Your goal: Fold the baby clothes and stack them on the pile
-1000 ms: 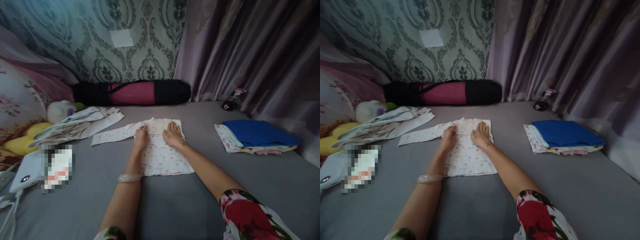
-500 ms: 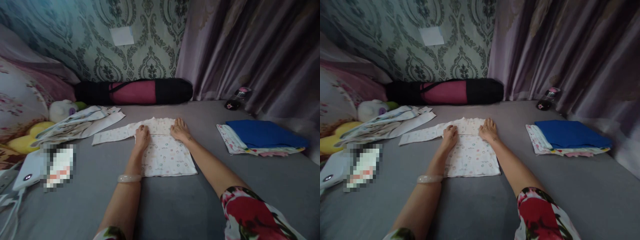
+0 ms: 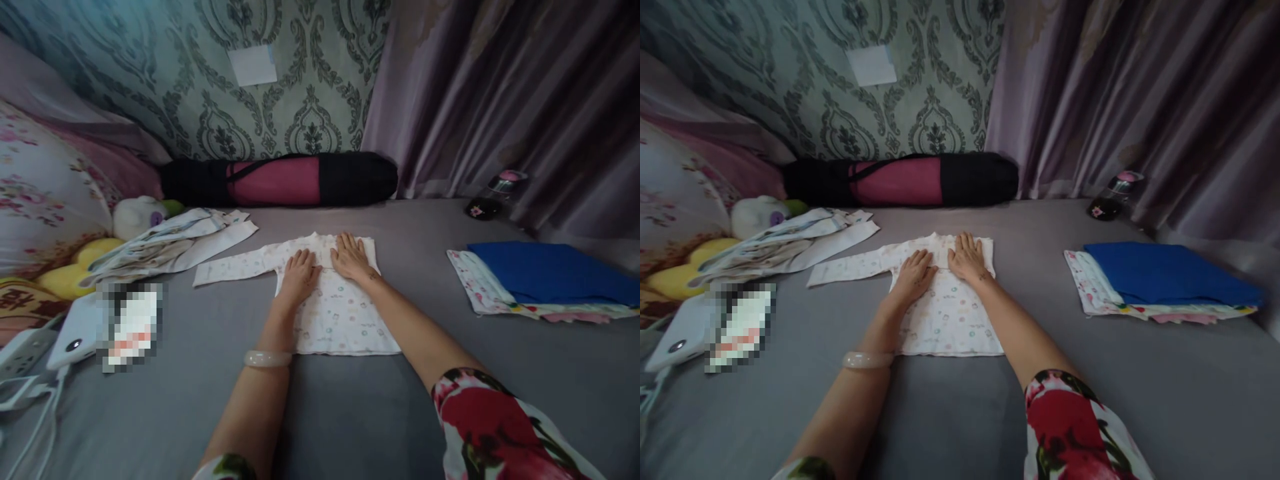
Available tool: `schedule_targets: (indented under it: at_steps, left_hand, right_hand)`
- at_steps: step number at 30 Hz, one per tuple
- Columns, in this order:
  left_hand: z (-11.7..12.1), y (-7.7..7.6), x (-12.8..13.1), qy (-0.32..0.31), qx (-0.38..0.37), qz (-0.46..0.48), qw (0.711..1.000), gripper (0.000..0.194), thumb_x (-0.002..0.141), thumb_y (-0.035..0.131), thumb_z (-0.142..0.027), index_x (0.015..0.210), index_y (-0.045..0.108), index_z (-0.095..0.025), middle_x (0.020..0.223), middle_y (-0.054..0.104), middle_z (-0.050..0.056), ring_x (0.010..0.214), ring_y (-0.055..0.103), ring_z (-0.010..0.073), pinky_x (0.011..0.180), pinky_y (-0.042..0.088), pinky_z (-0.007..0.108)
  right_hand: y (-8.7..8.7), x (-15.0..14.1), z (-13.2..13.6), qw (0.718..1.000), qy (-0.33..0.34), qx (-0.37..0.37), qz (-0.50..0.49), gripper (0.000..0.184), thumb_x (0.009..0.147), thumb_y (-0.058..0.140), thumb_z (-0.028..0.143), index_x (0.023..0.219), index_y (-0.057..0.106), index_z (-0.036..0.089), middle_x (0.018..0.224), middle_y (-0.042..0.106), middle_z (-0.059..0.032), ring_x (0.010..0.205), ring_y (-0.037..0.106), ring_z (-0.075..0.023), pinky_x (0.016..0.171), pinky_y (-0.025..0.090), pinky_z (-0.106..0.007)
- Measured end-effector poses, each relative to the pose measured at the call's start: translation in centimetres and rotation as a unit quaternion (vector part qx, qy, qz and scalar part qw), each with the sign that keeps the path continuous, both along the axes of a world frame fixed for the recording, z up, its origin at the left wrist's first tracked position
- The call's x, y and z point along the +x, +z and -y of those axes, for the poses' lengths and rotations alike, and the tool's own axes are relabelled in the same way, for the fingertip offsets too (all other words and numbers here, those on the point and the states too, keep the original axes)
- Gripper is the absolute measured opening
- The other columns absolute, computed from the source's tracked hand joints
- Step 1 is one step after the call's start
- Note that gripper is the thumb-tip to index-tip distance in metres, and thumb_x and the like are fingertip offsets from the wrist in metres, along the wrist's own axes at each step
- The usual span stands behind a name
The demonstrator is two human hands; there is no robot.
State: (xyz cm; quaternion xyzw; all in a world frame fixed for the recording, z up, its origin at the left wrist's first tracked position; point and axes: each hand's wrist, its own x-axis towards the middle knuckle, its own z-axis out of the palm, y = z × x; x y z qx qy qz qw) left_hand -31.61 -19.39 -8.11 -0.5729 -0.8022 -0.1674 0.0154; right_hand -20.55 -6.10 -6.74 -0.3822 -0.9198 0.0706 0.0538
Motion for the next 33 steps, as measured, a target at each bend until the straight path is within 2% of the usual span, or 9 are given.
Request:
schedule_targets:
  at_steps: [4,8,12,18,21,26,29,33]
  left_hand:
    - [0.0,0.2,-0.4,-0.008,-0.011,0.028,0.999,0.048,0.097,0.039,-0.037,0.139,0.045,-0.013,0.151,0.040,0.016,0.142,0.031,0.0297,0.115,0.025,0.046]
    - [-0.4,-0.1,-1.1,-0.015,-0.018,0.053,0.998,0.048,0.095,0.044,-0.036,0.138,0.047,-0.015,0.150,0.040,0.017,0.142,0.030,0.0314,0.114,0.026,0.050]
    - [-0.6,-0.4,-1.5,-0.024,-0.010,0.046,0.999,0.046,0.094,0.044,-0.035,0.135,0.049,-0.015,0.149,0.041,0.018,0.141,0.032,0.0310,0.113,0.027,0.048]
    - [0.1,0.3,-1.5,-0.046,-0.009,0.036,0.998,0.040,0.091,0.045,-0.031,0.127,0.054,-0.014,0.140,0.048,0.017,0.135,0.039,0.0287,0.111,0.033,0.042]
    - [0.7,1.0,-1.8,-0.050,-0.024,0.048,0.997,0.038,0.089,0.048,-0.029,0.123,0.056,-0.016,0.135,0.052,0.015,0.132,0.043,0.0275,0.110,0.035,0.039]
    - [1.5,2.4,-2.5,-0.053,-0.095,0.063,0.992,0.043,0.086,0.048,-0.031,0.126,0.056,-0.017,0.139,0.050,0.014,0.130,0.047,0.0267,0.108,0.038,0.035]
    - [1.9,3.3,-2.7,-0.059,-0.122,0.074,0.988,0.049,0.085,0.048,-0.033,0.129,0.054,-0.015,0.142,0.048,0.016,0.128,0.050,0.0268,0.106,0.039,0.034]
    - [2.5,4.5,-2.7,-0.061,-0.133,0.102,0.984,0.048,0.080,0.052,-0.033,0.125,0.059,-0.020,0.131,0.060,0.012,0.114,0.060,0.0247,0.098,0.044,0.031]
  right_hand:
    - [0.1,0.3,-0.2,1.000,0.011,0.008,-0.018,0.063,0.098,0.020,0.038,0.150,0.029,0.004,0.159,0.022,-0.0138,0.147,0.015,-0.0262,0.118,0.009,-0.047]
    - [0.6,1.4,0.7,0.998,0.060,-0.002,-0.015,0.062,0.099,0.021,0.040,0.151,0.027,0.008,0.160,0.018,-0.0123,0.148,0.012,-0.0238,0.119,0.008,-0.045]
    - [0.7,4.8,3.1,0.992,0.128,-0.015,-0.006,0.065,0.099,0.018,0.045,0.152,0.024,0.008,0.161,0.013,-0.0124,0.149,0.008,-0.0225,0.119,0.007,-0.043]
    - [0.7,10.9,6.1,0.982,0.188,-0.026,0.005,0.069,0.099,0.016,0.048,0.151,0.026,0.004,0.159,0.018,-0.0152,0.148,0.013,-0.0230,0.120,0.007,-0.040]
    - [0.5,12.3,6.5,0.986,0.165,-0.006,0.005,0.068,0.099,0.017,0.047,0.150,0.029,0.003,0.159,0.022,-0.0152,0.147,0.016,-0.0228,0.120,0.009,-0.038]
    - [0.1,12.8,7.0,0.998,0.060,0.014,0.001,0.068,0.099,0.017,0.046,0.149,0.030,0.001,0.158,0.023,-0.0163,0.146,0.020,-0.0253,0.119,0.016,-0.040]
    - [0.1,13.2,7.2,0.998,0.065,0.003,0.007,0.068,0.099,0.018,0.045,0.150,0.028,0.001,0.159,0.021,-0.0159,0.147,0.018,-0.0251,0.119,0.015,-0.040]
    - [0.6,14.2,7.6,0.995,0.100,-0.015,0.023,0.066,0.099,0.018,0.045,0.152,0.025,0.006,0.160,0.016,-0.0149,0.148,0.013,-0.0256,0.119,0.013,-0.045]
